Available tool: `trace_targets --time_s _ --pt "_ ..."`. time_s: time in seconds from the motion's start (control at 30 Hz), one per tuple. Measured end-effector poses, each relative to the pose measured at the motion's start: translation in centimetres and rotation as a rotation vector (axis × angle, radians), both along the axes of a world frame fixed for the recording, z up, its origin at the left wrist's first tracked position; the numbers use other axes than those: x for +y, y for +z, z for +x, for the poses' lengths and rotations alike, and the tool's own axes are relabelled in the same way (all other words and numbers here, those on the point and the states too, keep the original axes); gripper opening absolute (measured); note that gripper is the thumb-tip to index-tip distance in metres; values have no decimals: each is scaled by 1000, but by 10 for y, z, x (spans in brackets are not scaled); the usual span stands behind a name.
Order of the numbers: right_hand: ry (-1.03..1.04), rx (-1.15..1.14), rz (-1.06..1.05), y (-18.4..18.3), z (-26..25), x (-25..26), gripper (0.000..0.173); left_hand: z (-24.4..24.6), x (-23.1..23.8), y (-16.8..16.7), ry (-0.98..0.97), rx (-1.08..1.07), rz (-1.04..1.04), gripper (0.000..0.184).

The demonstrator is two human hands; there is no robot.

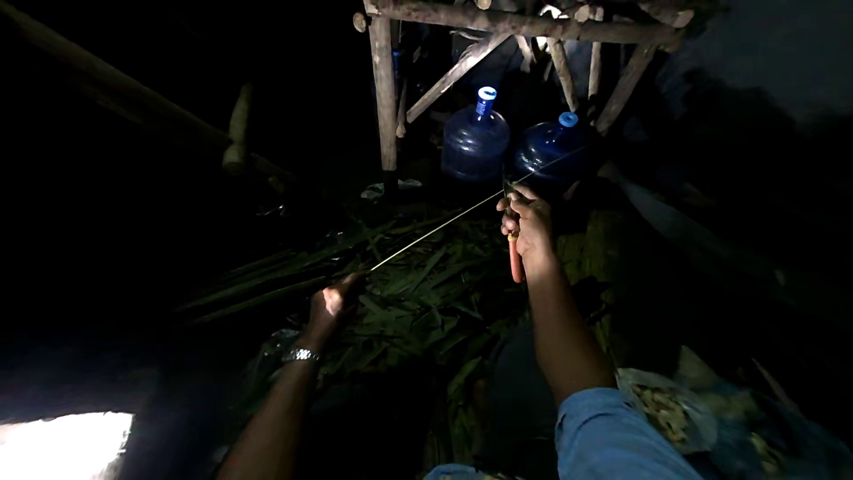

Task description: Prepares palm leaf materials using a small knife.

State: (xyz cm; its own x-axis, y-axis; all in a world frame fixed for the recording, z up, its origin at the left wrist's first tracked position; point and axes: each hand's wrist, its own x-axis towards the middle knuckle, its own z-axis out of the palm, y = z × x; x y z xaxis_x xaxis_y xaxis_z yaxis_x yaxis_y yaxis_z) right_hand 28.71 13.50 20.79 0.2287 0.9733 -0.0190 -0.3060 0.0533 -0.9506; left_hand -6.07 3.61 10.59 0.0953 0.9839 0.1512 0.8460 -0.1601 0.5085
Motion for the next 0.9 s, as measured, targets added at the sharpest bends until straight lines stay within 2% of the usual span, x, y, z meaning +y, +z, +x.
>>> trace_targets --time_s 0.1,0.3,0.43,0.53,0.63,0.73,0.8,0.87,0.9 --pt "-70 19 -2 0 16 5 27 -22 4 -8 75 8 -35 35" --pt "-220 101 24 -4 46 13 24 -55 -3 4 264 -97 -59 34" --pt "-358 163 47 -11 71 16 16 -95 -5 -16 427 -265 72 34" --pt "-400 119 68 -14 76 15 15 -86 -11 6 555 -430 159 34" --pt "-155 -65 130 -10 46 8 21 -55 -11 29 506 -511 145 30" --pt "346 -374 220 -12 -10 -15 43 -26 -10 30 269 -505 79 28" --pt "680 -536 275 -23 -51 -33 52 -8 -11 27 90 -517 20 26" --pt "882 -594 372 -33 -88 -44 53 5 -11 24 -113 -546 -32 25" --pt "919 -583 381 -37 -102 -50 50 10 -11 25 -184 -558 -53 20"
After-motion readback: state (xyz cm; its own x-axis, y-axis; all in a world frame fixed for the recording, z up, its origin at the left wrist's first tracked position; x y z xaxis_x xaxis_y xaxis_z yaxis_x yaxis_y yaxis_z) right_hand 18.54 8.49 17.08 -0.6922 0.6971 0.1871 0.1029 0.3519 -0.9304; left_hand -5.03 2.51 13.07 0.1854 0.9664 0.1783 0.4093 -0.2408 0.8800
